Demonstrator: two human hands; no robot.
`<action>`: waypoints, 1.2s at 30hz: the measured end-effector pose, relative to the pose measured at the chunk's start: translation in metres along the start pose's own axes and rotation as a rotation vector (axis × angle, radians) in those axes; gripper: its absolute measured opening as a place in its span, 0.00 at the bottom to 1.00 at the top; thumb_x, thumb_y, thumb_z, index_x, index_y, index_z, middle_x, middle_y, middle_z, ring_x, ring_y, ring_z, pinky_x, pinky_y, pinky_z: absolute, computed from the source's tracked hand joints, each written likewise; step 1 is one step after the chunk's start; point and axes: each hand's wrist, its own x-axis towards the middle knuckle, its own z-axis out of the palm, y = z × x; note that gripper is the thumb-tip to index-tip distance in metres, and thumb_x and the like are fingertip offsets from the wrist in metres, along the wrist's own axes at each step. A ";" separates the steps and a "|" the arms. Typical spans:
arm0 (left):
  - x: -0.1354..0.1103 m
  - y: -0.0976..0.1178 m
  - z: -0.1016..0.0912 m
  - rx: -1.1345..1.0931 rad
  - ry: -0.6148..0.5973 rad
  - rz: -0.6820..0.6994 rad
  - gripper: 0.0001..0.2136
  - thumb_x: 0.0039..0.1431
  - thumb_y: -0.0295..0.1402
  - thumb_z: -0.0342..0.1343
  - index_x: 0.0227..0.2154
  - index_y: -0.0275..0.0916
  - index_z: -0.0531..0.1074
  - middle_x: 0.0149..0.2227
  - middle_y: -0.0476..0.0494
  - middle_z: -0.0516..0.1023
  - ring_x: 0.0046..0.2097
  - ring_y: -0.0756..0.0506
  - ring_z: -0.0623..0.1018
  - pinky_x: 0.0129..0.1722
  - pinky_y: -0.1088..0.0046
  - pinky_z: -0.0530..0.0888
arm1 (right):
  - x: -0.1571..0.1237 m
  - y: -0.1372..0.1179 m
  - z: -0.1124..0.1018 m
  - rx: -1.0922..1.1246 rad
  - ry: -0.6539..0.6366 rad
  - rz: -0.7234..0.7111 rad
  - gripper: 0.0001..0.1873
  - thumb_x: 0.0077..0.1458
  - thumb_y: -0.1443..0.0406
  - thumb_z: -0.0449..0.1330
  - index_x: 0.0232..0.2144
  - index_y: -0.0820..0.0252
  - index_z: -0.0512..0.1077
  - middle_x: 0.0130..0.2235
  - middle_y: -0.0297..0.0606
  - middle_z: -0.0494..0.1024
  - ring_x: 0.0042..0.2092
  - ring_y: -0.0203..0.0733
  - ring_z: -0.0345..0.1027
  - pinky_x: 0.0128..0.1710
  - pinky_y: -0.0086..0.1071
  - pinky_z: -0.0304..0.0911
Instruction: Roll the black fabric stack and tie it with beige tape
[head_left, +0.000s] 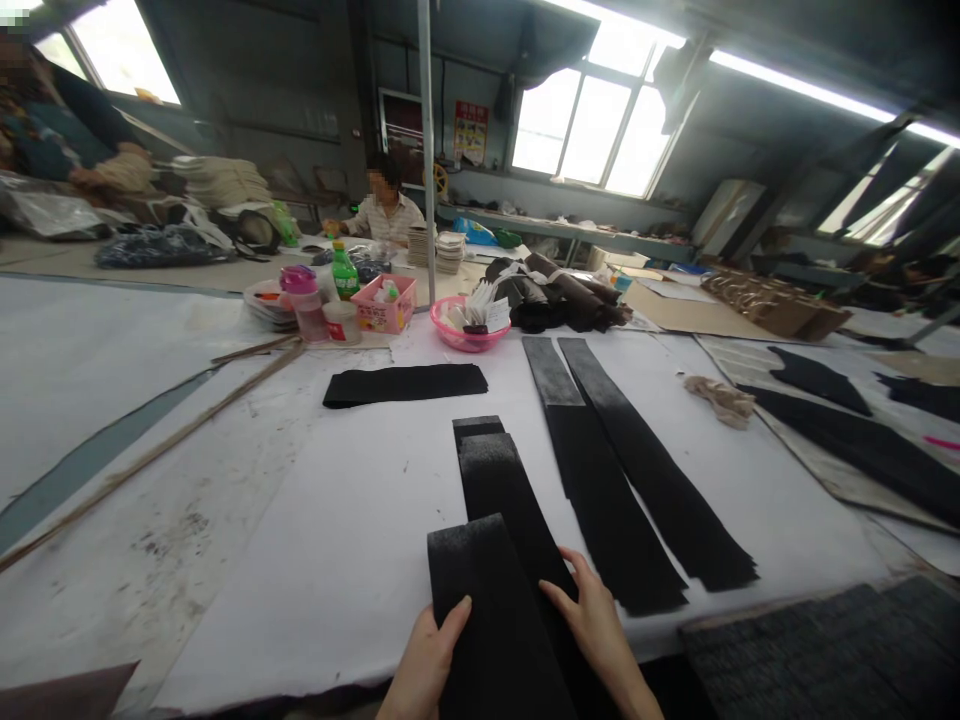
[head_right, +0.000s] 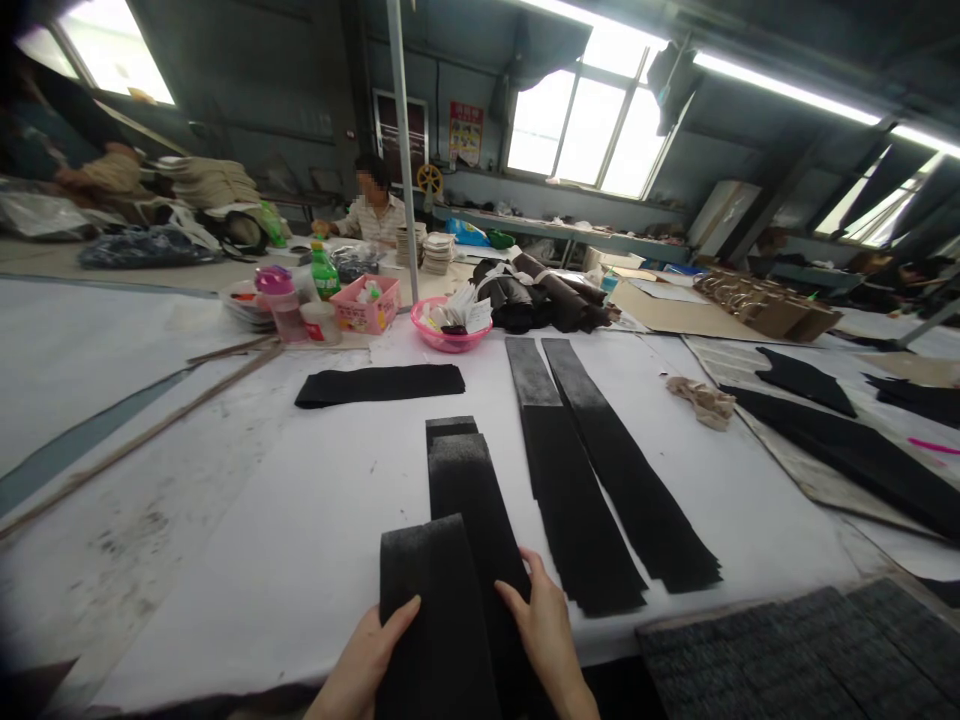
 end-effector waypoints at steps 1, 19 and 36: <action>0.000 -0.001 -0.001 0.003 0.011 -0.003 0.18 0.55 0.31 0.61 0.49 0.34 0.71 0.52 0.34 0.75 0.55 0.36 0.73 0.57 0.59 0.70 | -0.002 0.000 0.002 0.032 -0.010 0.000 0.23 0.52 0.59 0.57 0.51 0.56 0.64 0.48 0.40 0.77 0.51 0.47 0.70 0.50 0.36 0.65; -0.001 -0.002 -0.029 0.187 0.007 0.037 0.18 0.52 0.37 0.64 0.44 0.33 0.73 0.47 0.32 0.78 0.54 0.34 0.74 0.58 0.58 0.68 | -0.023 -0.036 0.033 -0.595 0.218 0.089 0.25 0.56 0.64 0.57 0.55 0.63 0.63 0.48 0.50 0.72 0.45 0.52 0.72 0.42 0.39 0.67; 0.002 0.016 -0.022 0.074 0.050 0.038 0.21 0.51 0.35 0.64 0.48 0.35 0.71 0.49 0.33 0.78 0.53 0.35 0.75 0.56 0.58 0.70 | -0.007 -0.034 0.017 -0.549 0.177 -0.073 0.22 0.49 0.62 0.63 0.48 0.55 0.71 0.48 0.45 0.73 0.50 0.56 0.67 0.47 0.44 0.65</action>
